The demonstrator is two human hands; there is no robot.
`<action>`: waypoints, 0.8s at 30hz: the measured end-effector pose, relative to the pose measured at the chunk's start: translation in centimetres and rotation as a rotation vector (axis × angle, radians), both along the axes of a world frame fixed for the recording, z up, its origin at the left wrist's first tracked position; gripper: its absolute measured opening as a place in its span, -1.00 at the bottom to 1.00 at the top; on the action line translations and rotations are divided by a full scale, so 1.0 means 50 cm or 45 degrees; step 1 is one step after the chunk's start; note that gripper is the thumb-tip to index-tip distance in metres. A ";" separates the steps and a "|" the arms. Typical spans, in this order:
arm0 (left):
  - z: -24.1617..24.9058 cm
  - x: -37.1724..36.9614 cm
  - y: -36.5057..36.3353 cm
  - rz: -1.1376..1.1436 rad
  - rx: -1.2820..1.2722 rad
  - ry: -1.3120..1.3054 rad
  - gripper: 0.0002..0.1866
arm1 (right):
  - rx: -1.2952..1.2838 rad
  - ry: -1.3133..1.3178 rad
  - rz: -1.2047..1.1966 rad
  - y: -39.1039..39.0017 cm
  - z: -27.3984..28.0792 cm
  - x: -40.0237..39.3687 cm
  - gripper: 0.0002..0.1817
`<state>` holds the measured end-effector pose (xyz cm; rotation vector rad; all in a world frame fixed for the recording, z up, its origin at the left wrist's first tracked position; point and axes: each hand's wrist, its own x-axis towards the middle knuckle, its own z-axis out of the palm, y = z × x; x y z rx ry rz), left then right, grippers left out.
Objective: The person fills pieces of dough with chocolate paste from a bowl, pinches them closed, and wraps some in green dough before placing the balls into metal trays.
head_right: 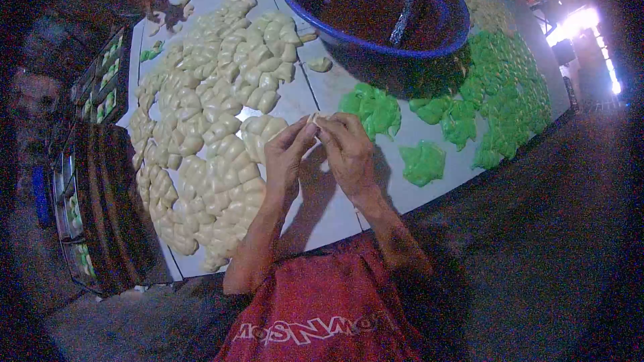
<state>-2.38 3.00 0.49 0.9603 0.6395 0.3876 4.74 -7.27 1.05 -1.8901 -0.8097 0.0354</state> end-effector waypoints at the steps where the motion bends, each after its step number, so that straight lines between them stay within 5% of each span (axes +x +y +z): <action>1: 0.001 -0.005 0.001 0.004 0.006 -0.026 -0.63 | 0.012 0.057 0.007 0.003 -0.004 -0.003 -0.81; 2: -0.001 -0.010 0.006 -0.040 0.011 -0.002 -0.63 | 0.023 0.117 0.013 0.005 -0.011 -0.008 -0.82; 3: -0.004 -0.014 0.016 -0.087 0.015 0.023 -0.63 | 0.129 0.560 0.036 0.006 -0.025 -0.013 -0.82; 6: -0.014 -0.021 0.049 -0.293 -0.020 0.130 -0.64 | 0.256 0.830 0.117 -0.004 -0.026 -0.011 -0.80; 10: 0.011 -0.033 0.073 -0.410 0.028 0.139 -0.63 | 0.007 0.460 0.355 -0.046 -0.018 -0.015 -0.72; 14: 0.025 -0.046 0.054 -0.447 0.053 0.129 -0.67 | 0.210 0.165 0.363 -0.048 -0.027 -0.019 -0.73; 20: 0.001 -0.065 0.046 -0.555 -0.184 0.053 -0.70 | 0.309 -0.093 0.023 -0.031 -0.023 -0.058 -0.71; 24: -0.008 -0.085 0.041 -0.605 0.003 0.050 -0.68 | 0.282 -0.096 -0.087 -0.030 -0.058 -0.081 -0.73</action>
